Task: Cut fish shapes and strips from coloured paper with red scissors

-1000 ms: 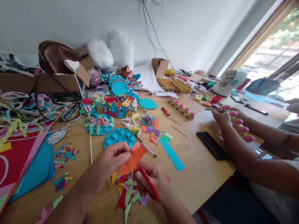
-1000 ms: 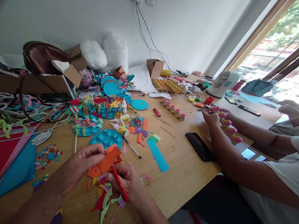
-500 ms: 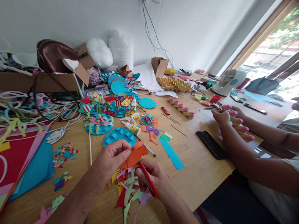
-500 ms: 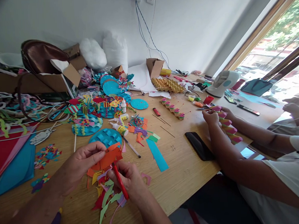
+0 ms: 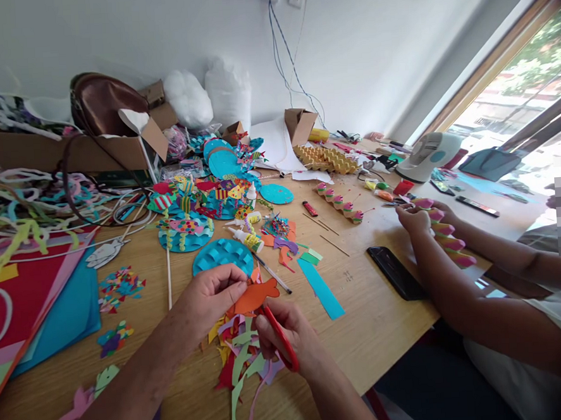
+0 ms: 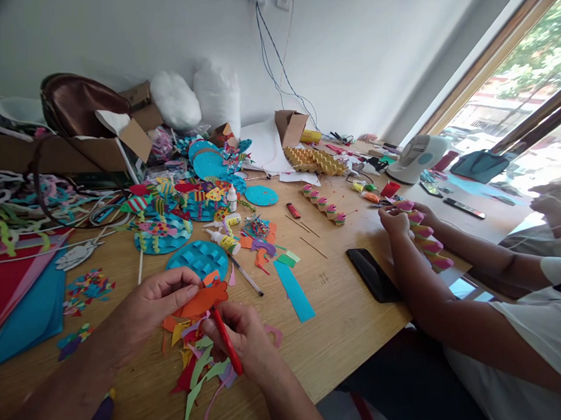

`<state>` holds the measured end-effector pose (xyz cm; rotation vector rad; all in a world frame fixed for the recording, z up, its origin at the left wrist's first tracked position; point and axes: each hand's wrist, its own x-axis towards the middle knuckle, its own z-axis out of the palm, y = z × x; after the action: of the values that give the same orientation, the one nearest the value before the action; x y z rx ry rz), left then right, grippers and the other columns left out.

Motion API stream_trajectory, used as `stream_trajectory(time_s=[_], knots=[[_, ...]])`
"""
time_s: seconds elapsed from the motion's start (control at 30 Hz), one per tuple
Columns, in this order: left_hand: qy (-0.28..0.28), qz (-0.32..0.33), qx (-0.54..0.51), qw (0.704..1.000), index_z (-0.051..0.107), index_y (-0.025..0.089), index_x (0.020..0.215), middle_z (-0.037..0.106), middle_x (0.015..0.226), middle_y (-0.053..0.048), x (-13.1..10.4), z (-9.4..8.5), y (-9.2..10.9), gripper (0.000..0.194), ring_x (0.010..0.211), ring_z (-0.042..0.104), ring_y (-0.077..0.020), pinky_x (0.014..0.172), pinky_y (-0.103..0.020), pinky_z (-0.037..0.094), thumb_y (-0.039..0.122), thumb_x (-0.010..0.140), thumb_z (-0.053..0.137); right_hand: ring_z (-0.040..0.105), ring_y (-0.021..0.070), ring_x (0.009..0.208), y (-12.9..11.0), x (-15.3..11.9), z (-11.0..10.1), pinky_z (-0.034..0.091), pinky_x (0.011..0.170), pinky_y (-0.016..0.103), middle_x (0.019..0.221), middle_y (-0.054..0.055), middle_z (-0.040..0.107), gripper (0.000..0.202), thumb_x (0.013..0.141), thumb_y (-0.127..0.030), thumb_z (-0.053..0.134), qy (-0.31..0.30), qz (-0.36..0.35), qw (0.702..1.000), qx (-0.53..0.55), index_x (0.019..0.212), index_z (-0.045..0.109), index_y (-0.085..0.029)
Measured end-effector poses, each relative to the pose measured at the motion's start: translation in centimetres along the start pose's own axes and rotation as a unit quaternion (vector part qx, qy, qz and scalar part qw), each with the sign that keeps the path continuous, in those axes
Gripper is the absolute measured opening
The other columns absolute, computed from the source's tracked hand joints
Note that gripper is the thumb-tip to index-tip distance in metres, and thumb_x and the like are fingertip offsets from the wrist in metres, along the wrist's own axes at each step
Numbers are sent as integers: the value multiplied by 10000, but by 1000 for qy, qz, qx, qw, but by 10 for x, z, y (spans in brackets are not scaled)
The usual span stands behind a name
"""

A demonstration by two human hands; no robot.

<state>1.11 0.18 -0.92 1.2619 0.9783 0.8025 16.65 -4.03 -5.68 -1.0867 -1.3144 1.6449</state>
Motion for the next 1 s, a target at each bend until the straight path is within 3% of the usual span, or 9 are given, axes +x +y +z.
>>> stream_trajectory(time_s=[0.67, 1.0], knots=[[-1, -42, 20, 999, 552, 166, 670, 526, 597, 46, -2, -2, 3, 158, 552, 463, -96, 522, -203, 354, 323, 684, 549, 382, 35, 315, 2, 0, -1, 266, 315, 139, 411, -66, 431, 440, 700, -567, 561, 5, 7, 1000, -14, 583, 447, -158], [-15, -40, 32, 999, 528, 176, 669, 523, 605, 50, -3, -3, 4, 113, 567, 472, -100, 531, -206, 356, 285, 699, 526, 404, 33, 339, 0, -3, -4, 286, 323, 128, 447, -78, 402, 356, 704, -448, 620, 0, 14, 999, -32, 590, 455, -154]])
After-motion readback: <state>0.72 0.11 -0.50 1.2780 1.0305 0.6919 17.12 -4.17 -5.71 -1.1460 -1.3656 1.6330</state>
